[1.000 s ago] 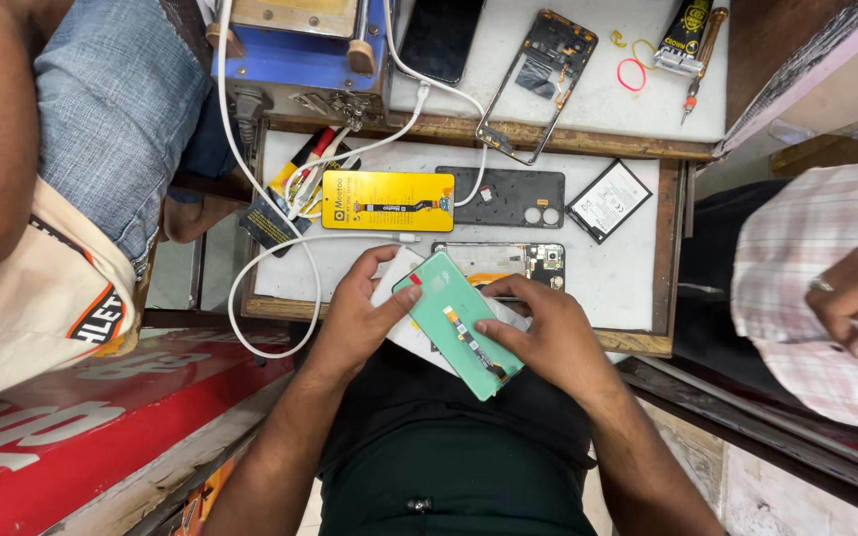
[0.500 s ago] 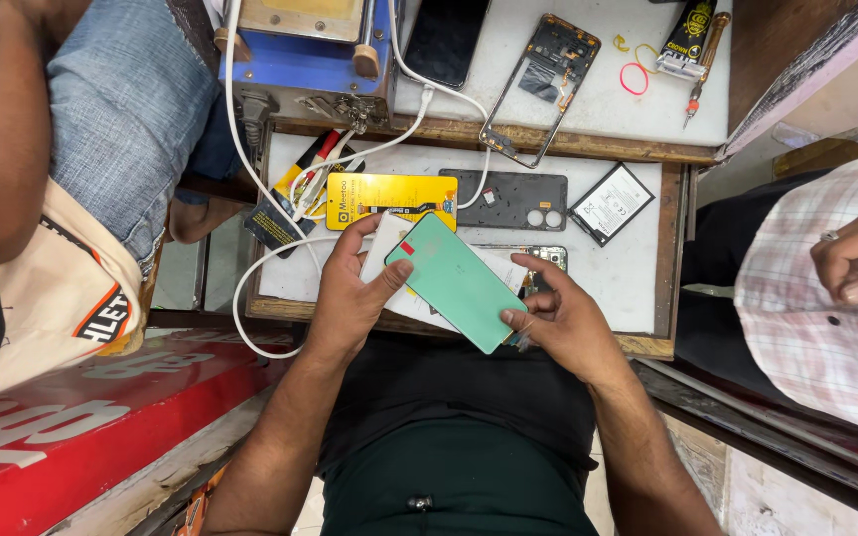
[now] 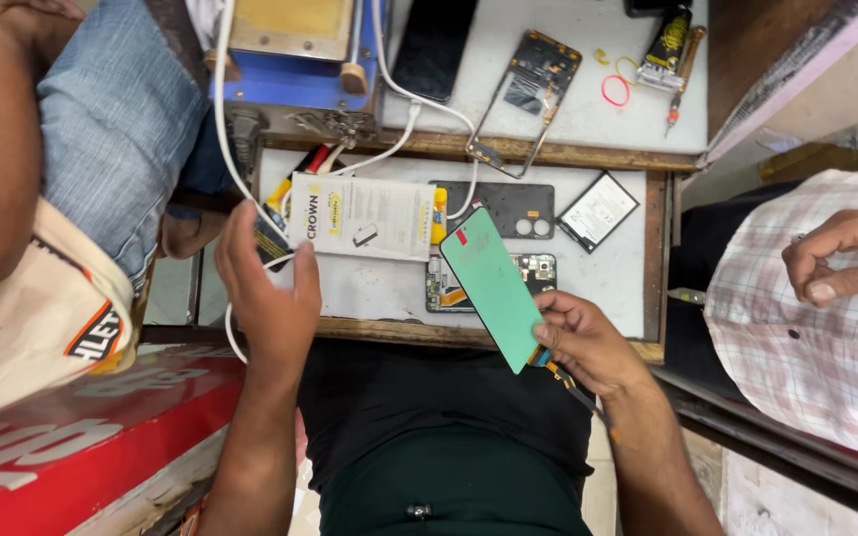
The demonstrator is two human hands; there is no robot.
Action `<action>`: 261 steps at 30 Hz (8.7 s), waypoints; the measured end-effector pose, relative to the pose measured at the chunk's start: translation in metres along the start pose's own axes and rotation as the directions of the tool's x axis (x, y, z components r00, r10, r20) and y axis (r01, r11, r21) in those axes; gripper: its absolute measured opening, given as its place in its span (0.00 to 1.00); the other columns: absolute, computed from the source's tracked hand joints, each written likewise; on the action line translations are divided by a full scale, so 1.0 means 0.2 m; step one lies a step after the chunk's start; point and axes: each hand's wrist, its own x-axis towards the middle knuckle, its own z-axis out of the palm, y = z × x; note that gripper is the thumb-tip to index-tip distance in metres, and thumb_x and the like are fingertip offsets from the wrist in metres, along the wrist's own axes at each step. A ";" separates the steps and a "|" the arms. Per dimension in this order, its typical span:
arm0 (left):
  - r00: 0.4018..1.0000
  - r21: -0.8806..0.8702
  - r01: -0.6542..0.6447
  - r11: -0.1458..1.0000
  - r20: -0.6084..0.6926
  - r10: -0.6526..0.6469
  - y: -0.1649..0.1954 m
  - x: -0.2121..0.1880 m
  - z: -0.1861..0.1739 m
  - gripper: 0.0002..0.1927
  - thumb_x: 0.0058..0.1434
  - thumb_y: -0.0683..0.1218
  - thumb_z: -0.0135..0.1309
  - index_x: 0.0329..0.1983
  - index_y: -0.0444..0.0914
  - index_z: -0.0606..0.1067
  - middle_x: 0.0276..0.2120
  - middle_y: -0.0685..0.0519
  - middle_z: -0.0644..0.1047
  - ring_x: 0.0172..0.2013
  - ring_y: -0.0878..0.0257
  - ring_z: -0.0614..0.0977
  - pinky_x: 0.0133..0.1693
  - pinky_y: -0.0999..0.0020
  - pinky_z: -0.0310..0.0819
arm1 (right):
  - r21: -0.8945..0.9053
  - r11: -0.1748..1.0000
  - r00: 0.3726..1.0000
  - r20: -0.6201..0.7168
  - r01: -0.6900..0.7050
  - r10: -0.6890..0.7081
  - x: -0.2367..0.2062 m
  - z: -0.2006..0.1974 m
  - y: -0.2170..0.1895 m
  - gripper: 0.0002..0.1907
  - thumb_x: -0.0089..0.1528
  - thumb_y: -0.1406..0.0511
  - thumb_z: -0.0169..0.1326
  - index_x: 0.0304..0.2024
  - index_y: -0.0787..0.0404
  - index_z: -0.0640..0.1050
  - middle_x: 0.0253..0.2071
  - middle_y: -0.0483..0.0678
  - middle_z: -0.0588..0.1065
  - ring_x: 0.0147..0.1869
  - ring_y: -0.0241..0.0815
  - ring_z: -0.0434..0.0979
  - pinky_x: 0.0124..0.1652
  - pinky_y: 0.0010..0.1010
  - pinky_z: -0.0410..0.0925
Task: The person handles a disassembled smartphone, removes the back cover, and installs a new battery. They connect a charging cable to the phone and press the power button to test functionality. The person then disconnects the cable and continues to adjust internal components.
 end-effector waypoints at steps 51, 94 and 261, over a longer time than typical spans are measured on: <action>0.646 -0.691 0.711 -0.129 0.715 -0.269 0.18 -0.33 0.19 0.18 0.70 0.41 0.51 0.62 0.37 0.68 0.50 0.49 0.78 0.45 0.63 0.82 0.44 0.64 0.79 | -0.565 0.824 0.997 0.074 0.050 -0.009 0.05 0.23 -0.05 0.27 0.64 0.63 0.54 0.67 0.55 0.70 0.54 0.50 0.81 0.47 0.39 0.82 0.42 0.31 0.75; 0.647 -0.554 0.746 0.370 0.735 -0.204 0.32 -0.13 0.34 0.43 0.57 0.31 0.54 0.74 0.42 0.54 0.49 0.45 0.77 0.38 0.62 0.84 0.36 0.70 0.82 | 0.324 0.883 0.917 0.091 0.340 -0.387 -0.06 -0.38 0.12 0.16 0.74 0.63 0.53 0.54 0.71 0.75 0.41 0.62 0.81 0.41 0.51 0.84 0.44 0.45 0.76; 0.498 -0.233 -0.749 0.620 0.421 0.759 0.45 -0.14 0.65 0.09 0.61 0.42 0.59 0.43 0.35 0.79 0.42 0.49 0.77 0.46 0.55 0.78 0.52 0.54 0.76 | -0.987 0.098 0.647 0.008 0.128 -0.762 0.05 0.11 -0.02 0.11 0.61 0.71 0.60 0.47 0.60 0.83 0.58 0.50 0.77 0.64 0.50 0.74 0.61 0.40 0.67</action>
